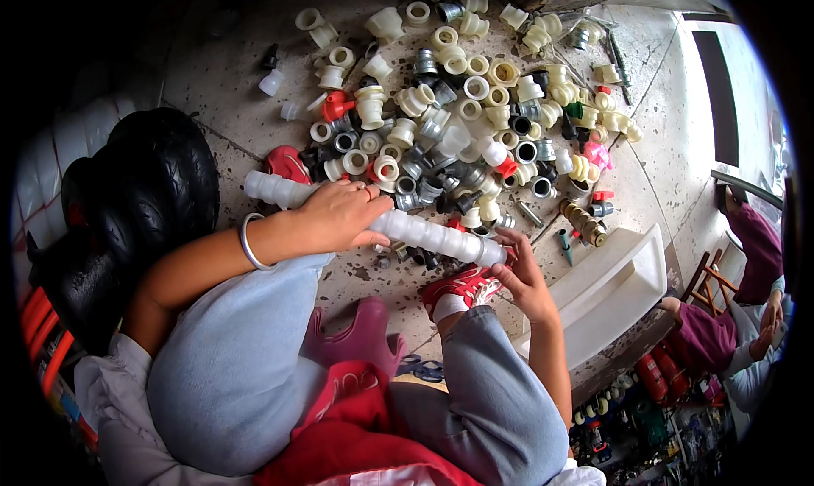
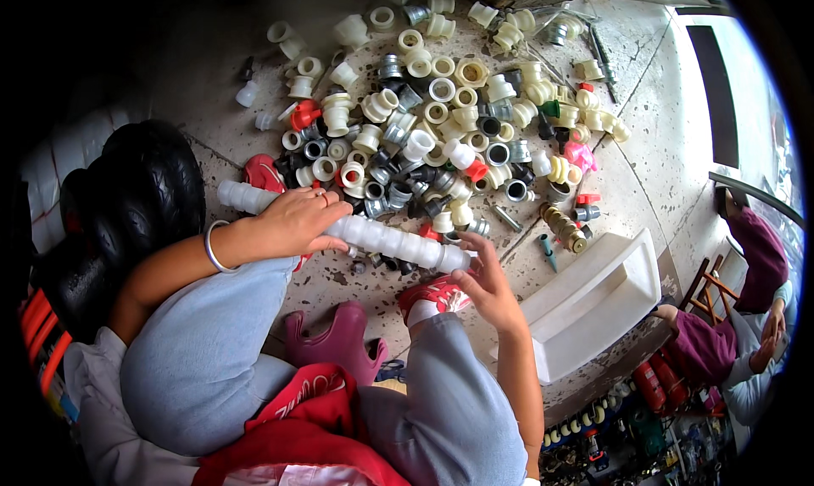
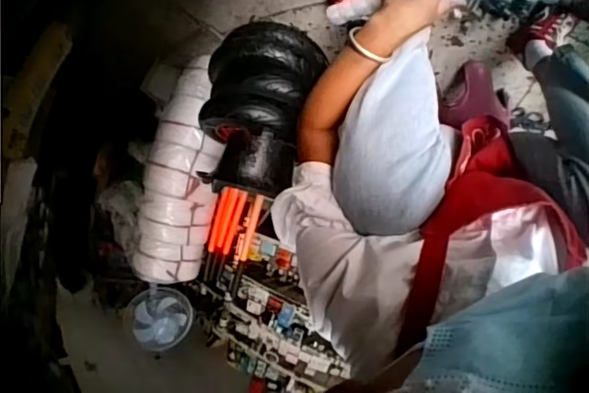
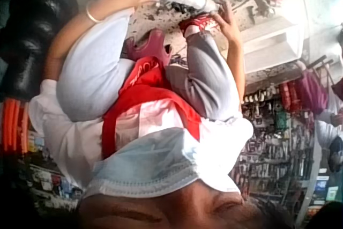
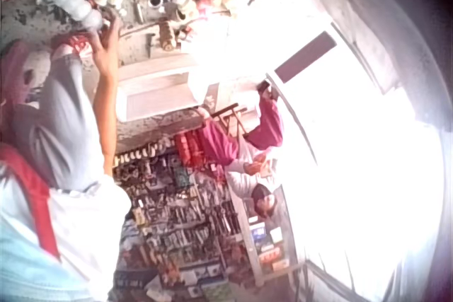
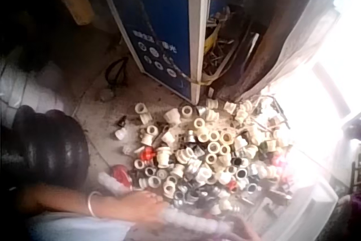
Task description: The person sits on the floor and assembles various plastic plumbing fittings by hand. They pick up individual pieces from a large pile and screw them together to form a long, segmented chain. The person occasionally pauses to select specific fittings or adjust the alignment of the assembled chain.
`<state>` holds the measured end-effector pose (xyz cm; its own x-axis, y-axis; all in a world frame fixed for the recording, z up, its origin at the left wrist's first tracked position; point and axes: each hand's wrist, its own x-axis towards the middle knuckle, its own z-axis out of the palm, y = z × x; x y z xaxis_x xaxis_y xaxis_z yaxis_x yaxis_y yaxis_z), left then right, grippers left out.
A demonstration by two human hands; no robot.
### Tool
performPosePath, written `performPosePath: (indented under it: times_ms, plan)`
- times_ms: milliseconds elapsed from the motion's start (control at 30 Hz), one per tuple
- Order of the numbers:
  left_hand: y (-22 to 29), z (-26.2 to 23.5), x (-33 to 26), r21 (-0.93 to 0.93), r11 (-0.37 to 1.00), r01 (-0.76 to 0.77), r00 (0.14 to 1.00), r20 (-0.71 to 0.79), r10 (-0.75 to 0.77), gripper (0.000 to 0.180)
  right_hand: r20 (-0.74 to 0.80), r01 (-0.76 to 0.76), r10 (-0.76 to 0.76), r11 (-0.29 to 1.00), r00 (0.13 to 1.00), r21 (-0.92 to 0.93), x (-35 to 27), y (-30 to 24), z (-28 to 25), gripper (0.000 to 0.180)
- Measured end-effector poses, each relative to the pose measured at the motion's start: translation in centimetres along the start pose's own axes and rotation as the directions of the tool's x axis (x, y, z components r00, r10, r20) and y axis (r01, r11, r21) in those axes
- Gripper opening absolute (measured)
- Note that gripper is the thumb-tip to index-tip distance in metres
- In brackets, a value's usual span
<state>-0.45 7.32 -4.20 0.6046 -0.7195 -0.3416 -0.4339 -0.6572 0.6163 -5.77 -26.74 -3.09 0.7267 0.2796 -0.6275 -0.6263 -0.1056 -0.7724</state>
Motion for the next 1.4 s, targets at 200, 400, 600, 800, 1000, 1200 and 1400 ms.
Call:
performPosePath:
  times_ms: [200, 400, 600, 800, 1000, 1200, 1400]
  plan:
    - [-0.2, 0.1, 0.1, 0.001, 1.000, -0.026, 0.999, -0.037, 0.026, 0.049, 0.101, -0.303, 0.296, 0.951, 0.950, 0.056, 0.5, 0.4, -1.8, 0.043]
    - [-0.2, 0.2, 0.0, 0.001, 0.999, -0.033, 0.999, -0.032, 0.033, 0.049, 0.078, -0.281, 0.281, 0.960, 0.956, -0.019, 0.6, -0.3, -1.3, 0.046]
    - [-0.3, 0.1, 0.0, 0.008, 1.000, -0.023, 0.999, -0.023, 0.023, 0.050, 0.060, -0.194, 0.193, 0.981, 0.979, 0.021, 0.1, -0.3, -0.6, 0.040]
    - [-0.2, -0.1, 0.1, -0.002, 1.000, -0.022, 0.999, -0.048, 0.022, 0.052, -0.020, -0.075, 0.074, 0.996, 0.997, -0.039, 0.2, 0.2, -0.1, 0.039]
    - [-0.2, -0.3, 0.3, 0.005, 0.999, -0.032, 0.999, -0.036, 0.032, 0.053, 0.043, -0.198, 0.200, 0.979, 0.979, -0.057, 0.5, -0.3, -0.7, 0.044]
    - [0.0, -0.2, 0.2, -0.013, 1.000, -0.021, 1.000, -0.016, 0.021, 0.054, 0.088, -0.374, 0.372, 0.927, 0.924, 0.010, 0.8, -1.8, -1.4, 0.049]
    - [-0.3, -0.3, 0.2, -0.032, 0.999, -0.029, 0.999, -0.033, 0.028, 0.053, 0.099, -0.131, 0.136, 0.989, 0.986, -0.062, 0.3, 0.1, -1.6, 0.051]
